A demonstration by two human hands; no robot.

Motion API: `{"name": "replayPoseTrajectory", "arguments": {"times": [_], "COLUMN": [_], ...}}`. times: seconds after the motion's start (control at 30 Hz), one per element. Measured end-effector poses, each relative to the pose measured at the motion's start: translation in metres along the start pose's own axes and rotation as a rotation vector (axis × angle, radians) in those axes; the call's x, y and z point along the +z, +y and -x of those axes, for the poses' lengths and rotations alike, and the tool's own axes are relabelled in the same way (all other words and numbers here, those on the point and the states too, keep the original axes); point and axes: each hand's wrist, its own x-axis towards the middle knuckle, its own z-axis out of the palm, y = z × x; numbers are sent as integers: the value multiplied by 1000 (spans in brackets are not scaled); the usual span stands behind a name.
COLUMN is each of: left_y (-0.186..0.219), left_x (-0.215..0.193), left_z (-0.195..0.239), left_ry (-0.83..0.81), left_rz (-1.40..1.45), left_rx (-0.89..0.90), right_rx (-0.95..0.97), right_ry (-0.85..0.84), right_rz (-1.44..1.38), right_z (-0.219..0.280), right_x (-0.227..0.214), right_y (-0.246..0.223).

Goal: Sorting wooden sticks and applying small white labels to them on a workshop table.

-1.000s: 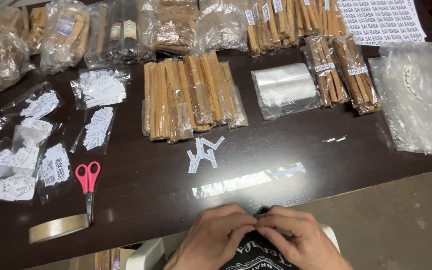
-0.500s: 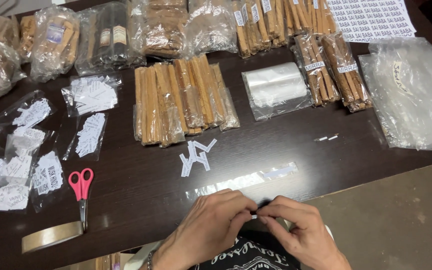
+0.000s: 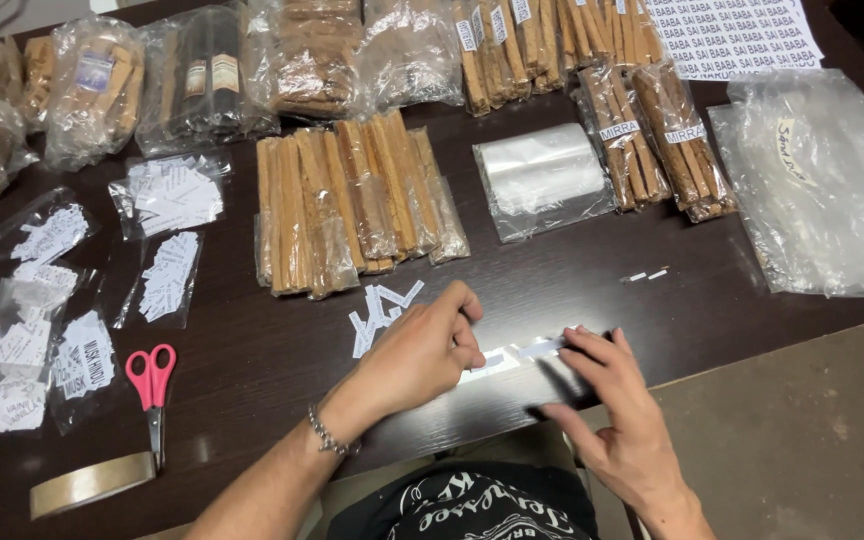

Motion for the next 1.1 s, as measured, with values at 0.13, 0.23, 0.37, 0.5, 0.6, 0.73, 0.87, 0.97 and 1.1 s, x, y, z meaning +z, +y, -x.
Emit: {"name": "replayPoseTrajectory", "arguments": {"times": [0.13, 0.23, 0.37, 0.5, 0.6, 0.73, 0.87, 0.97, 1.1], "left_y": [6, 8, 6, -10, -39, -43, -41, -47, -49], "left_x": [-4, -6, -5, -4, 8, 33, 52, 58, 61], "left_z": [-9, -10, -12, -9, -8, 8, 21, 18, 14], "left_ry": [-81, -110, -95, -118, -310, -452, -423, -414, -419], "left_rz": [7, 18, 35, 311, 1264, 1779, 1993, 1985, 1981], "left_rx": [-26, -57, -65, -50, 405, 779, 831, 828, 844], "right_rx": [-74, -90, -87, -70, -65, -72, -59, -54, -64], "right_ry": [-125, -170, -191, -132, -96, -83, -79, -85, -76], "right_rz": [166, 250, 265, 147, 108, 154, 157, 151, 138], "right_z": [1, -3, -6, -3, -3, -1, -1, -1, 0], "right_x": [6, 7, 8, 6, 7, 10, 10, 9, 10], "right_y": [2, -3, -7, -3, -3, -2, -3, -4, -2]}}
